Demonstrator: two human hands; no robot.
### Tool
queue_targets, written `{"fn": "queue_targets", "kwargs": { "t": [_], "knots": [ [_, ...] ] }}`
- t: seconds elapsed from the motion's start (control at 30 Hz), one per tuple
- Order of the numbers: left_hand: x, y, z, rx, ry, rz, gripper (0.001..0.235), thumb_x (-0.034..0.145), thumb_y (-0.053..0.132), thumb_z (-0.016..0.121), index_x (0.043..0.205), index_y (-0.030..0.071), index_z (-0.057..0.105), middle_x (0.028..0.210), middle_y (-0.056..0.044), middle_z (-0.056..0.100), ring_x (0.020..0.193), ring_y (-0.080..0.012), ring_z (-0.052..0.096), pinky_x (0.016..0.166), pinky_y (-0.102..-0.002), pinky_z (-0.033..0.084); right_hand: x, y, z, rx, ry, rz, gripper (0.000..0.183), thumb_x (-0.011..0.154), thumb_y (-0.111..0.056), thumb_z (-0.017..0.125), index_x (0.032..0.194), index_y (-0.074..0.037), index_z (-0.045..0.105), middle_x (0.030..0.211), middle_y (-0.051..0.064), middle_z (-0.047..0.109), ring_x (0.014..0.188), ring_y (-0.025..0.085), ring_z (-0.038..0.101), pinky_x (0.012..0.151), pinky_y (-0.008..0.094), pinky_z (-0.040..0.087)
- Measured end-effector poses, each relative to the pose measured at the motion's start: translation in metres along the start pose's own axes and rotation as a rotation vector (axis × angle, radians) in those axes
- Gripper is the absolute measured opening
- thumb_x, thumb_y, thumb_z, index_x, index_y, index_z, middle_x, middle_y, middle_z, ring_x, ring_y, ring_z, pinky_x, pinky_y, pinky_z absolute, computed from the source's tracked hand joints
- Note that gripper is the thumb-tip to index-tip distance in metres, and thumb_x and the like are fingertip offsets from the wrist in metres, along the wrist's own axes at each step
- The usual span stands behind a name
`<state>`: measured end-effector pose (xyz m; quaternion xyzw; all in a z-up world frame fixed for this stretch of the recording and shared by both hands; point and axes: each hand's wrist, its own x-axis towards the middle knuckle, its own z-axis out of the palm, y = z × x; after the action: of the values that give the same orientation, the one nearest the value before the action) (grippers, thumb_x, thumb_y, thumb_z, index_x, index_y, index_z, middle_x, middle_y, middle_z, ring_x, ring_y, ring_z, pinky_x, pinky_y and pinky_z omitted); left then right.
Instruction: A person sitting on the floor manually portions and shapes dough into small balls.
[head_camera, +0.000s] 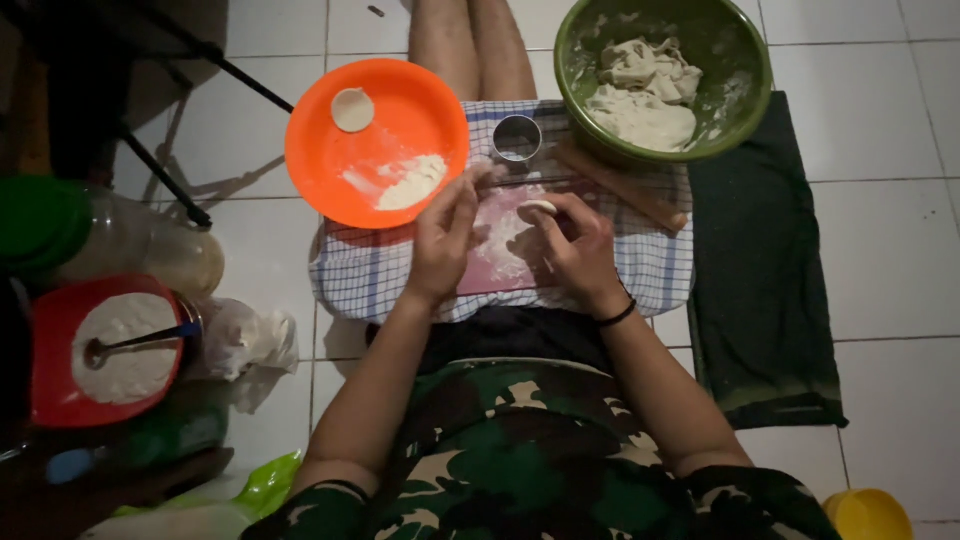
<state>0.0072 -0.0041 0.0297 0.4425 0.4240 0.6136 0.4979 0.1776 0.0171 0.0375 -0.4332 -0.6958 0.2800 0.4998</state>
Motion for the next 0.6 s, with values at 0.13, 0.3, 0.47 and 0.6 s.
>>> {"fn": "queue_targets", "kwargs": {
  "t": [0.13, 0.3, 0.47, 0.6],
  "knots": [
    [0.008, -0.039, 0.008, -0.231, -0.064, -0.068, 0.057, 0.109, 0.051, 0.042, 0.145, 0.01, 0.058, 0.133, -0.011, 0.068, 0.12, -0.0185, 0.064, 0.095, -0.03, 0.056, 0.004, 0.003, -0.005, 0.049, -0.019, -0.051, 0.008, 0.097, -0.005, 0.073, 0.099, -0.011, 0.078, 0.081, 0.008, 0.076, 0.077, 0.024, 0.076, 0.075, 0.034, 0.057],
    [0.008, -0.063, -0.005, -0.018, -0.068, 0.191, 0.037, 0.094, 0.013, 0.077, 0.13, 0.007, 0.07, 0.126, -0.014, 0.071, 0.121, -0.0262, 0.065, 0.102, -0.041, 0.055, -0.003, 0.008, 0.001, 0.143, -0.013, 0.018, 0.006, 0.098, -0.005, 0.07, 0.103, -0.003, 0.073, 0.078, 0.014, 0.077, 0.074, 0.022, 0.077, 0.071, 0.036, 0.059],
    [0.003, -0.045, 0.0, 0.08, -0.025, 0.3, 0.021, 0.096, 0.007, 0.072, 0.116, 0.008, 0.075, 0.124, -0.011, 0.068, 0.123, -0.0259, 0.064, 0.096, -0.035, 0.058, -0.005, 0.01, 0.0, 0.082, -0.015, 0.027, 0.009, 0.094, -0.007, 0.077, 0.103, -0.006, 0.075, 0.083, 0.012, 0.078, 0.083, 0.022, 0.077, 0.074, 0.036, 0.059],
    [0.002, -0.054, 0.001, 0.126, 0.123, 0.151, 0.013, 0.102, 0.016, 0.066, 0.109, 0.014, 0.077, 0.113, -0.003, 0.073, 0.079, -0.0102, 0.065, 0.062, -0.022, 0.061, -0.004, -0.001, -0.004, 0.148, -0.049, 0.037, 0.007, 0.096, -0.006, 0.072, 0.102, -0.005, 0.076, 0.08, 0.013, 0.078, 0.082, 0.021, 0.077, 0.078, 0.037, 0.059]
  ]
}}
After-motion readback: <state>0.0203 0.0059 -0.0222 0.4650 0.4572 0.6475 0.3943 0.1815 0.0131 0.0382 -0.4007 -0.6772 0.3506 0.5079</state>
